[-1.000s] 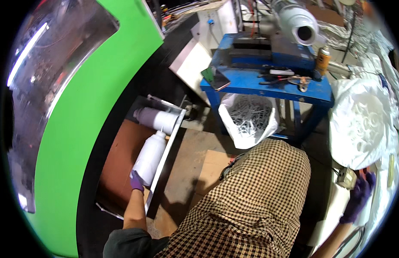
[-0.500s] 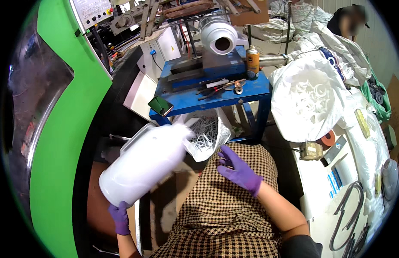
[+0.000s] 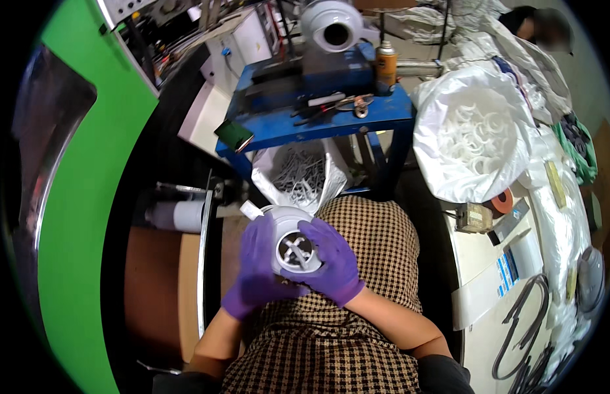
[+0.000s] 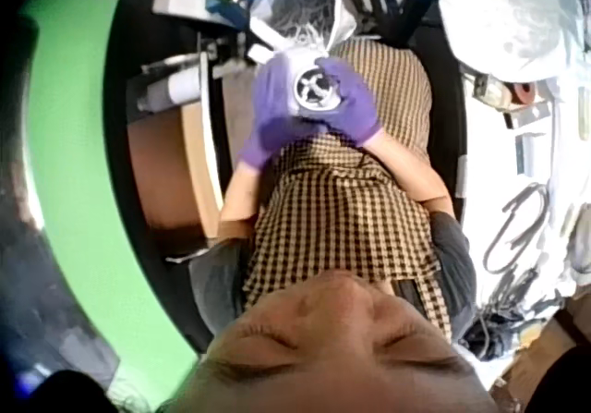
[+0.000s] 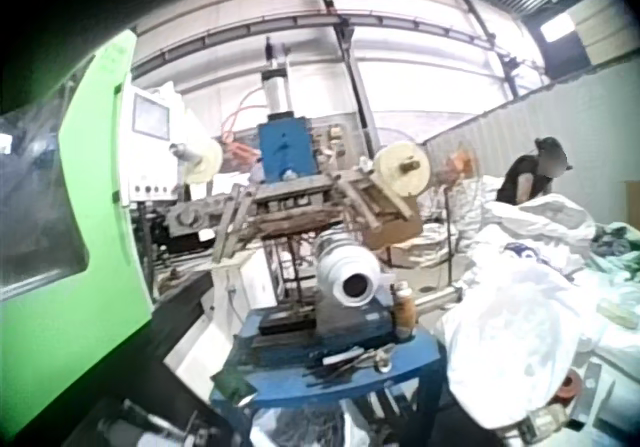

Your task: The person assembles white plastic containers by attaching handles and securing them with rubber bands. They repeatedly pick up containers, attach handles, and wrap rubber bands around the necks, placing finished units aside.

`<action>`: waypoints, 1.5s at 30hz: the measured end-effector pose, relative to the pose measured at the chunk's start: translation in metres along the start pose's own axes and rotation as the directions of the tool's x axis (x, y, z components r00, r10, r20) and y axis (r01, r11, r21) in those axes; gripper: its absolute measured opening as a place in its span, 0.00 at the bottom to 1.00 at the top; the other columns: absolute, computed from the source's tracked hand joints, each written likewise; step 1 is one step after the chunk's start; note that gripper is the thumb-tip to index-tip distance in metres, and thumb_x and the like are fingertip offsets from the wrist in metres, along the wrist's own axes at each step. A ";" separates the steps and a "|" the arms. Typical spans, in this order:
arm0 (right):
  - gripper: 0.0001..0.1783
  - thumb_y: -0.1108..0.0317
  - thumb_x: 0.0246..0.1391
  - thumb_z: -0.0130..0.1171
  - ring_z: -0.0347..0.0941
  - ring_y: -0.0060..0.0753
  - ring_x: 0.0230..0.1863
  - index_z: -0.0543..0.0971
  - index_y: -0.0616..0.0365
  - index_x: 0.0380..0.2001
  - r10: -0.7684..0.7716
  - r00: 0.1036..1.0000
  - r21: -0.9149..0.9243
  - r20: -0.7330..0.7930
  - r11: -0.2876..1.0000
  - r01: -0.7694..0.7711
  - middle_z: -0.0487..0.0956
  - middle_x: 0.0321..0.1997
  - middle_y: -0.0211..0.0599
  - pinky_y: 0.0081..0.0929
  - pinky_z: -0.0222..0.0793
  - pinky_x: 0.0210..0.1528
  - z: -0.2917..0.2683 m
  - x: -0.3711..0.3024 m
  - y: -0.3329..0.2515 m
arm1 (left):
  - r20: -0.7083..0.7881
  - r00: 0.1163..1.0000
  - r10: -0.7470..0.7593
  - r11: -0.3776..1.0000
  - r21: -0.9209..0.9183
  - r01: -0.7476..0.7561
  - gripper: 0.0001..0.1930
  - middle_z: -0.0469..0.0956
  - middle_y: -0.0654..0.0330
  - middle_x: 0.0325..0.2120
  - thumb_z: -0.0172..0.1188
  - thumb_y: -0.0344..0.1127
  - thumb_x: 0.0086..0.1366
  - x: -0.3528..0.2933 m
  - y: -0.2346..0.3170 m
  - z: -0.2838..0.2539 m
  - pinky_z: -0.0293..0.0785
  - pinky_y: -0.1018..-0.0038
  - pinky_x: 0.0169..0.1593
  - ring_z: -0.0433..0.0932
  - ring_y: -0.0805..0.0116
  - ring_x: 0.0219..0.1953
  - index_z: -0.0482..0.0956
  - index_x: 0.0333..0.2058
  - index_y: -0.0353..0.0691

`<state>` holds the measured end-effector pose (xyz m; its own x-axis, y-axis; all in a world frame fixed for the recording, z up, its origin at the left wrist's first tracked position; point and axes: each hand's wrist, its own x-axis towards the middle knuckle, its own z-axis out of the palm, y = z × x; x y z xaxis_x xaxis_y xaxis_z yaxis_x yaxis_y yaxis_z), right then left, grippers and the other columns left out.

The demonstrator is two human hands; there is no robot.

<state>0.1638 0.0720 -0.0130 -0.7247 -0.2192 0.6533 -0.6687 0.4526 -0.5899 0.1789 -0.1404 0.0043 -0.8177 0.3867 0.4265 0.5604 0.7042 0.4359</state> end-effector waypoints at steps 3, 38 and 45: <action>0.69 0.41 0.32 0.84 0.71 0.52 0.68 0.61 0.67 0.71 0.272 0.923 0.365 0.271 0.858 -0.361 0.72 0.68 0.57 0.40 0.67 0.70 -0.018 -0.002 -0.005 | -0.121 0.992 0.045 0.999 -0.019 -0.048 0.56 0.69 0.44 0.62 0.79 0.60 0.43 0.023 0.007 0.001 0.56 0.47 0.70 0.65 0.40 0.67 0.66 0.66 0.34; 0.35 0.59 0.60 0.55 0.82 0.61 0.35 0.59 0.53 0.68 0.504 0.775 -0.213 0.381 0.864 -0.457 0.82 0.47 0.59 0.53 0.78 0.41 -0.052 -0.062 -0.013 | -0.136 0.931 0.340 0.940 0.066 -0.334 0.26 0.78 0.71 0.59 0.68 0.48 0.56 0.050 0.024 0.078 0.52 0.36 0.70 0.69 0.56 0.66 0.83 0.55 0.56; 0.20 0.66 0.61 0.59 0.82 0.41 0.28 0.74 0.61 0.55 0.543 0.584 0.069 0.603 0.694 -0.717 0.82 0.37 0.47 0.35 0.77 0.28 -0.043 -0.040 -0.001 | -0.092 0.901 0.423 0.896 0.191 -0.401 0.26 0.77 0.74 0.59 0.66 0.52 0.58 0.033 0.014 0.081 0.52 0.38 0.71 0.66 0.58 0.67 0.81 0.56 0.60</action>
<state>0.2002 0.1175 -0.0182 -0.8871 -0.4032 -0.2247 0.0436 0.4115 -0.9104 0.1495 -0.0698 -0.0395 -0.4874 0.5917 0.6422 0.8049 0.5895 0.0677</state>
